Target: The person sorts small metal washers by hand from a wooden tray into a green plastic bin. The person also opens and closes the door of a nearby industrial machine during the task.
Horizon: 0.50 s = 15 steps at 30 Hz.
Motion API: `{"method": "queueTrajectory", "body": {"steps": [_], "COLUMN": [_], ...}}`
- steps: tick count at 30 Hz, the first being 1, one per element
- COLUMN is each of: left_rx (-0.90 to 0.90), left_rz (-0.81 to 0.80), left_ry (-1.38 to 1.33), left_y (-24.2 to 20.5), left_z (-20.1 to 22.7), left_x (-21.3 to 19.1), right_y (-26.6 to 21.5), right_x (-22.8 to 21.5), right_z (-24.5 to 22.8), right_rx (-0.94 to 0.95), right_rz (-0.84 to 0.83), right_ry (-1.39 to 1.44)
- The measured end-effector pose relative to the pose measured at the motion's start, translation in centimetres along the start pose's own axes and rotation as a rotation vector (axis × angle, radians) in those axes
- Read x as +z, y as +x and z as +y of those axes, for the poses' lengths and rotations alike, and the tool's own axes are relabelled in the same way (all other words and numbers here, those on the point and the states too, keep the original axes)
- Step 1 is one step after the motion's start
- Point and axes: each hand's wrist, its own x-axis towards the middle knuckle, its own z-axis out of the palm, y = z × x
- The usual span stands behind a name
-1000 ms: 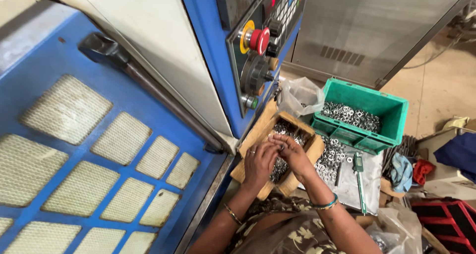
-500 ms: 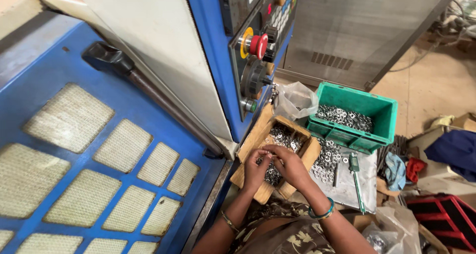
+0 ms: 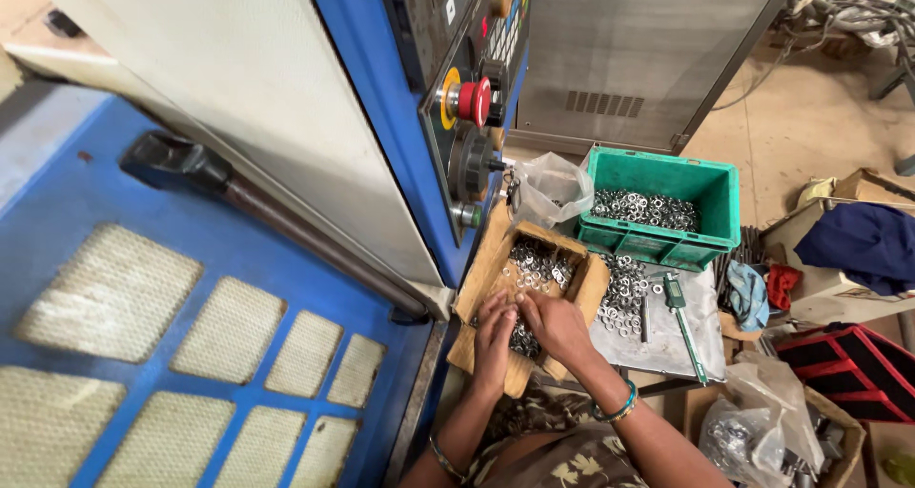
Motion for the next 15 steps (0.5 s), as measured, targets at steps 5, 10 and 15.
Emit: {"method": "queueTrajectory", "body": {"steps": [5, 10, 15], "left_rx": [-0.186, -0.253, 0.002], "left_rz": [0.027, 0.022, 0.028], "left_ry": [-0.226, -0.266, -0.139], "left_y": [0.2, 0.9, 0.7], "left_z": [0.3, -0.4, -1.3], "left_x": [-0.7, 0.0, 3.2], "right_y": [-0.8, -0.5, 1.3], "right_x": [0.0, 0.0, 0.1], "right_z": [-0.4, 1.0, 3.9], "right_rx": [-0.318, -0.355, -0.144], "right_rz": [0.081, 0.107, 0.042], "right_ry": [0.393, 0.278, 0.095]}}
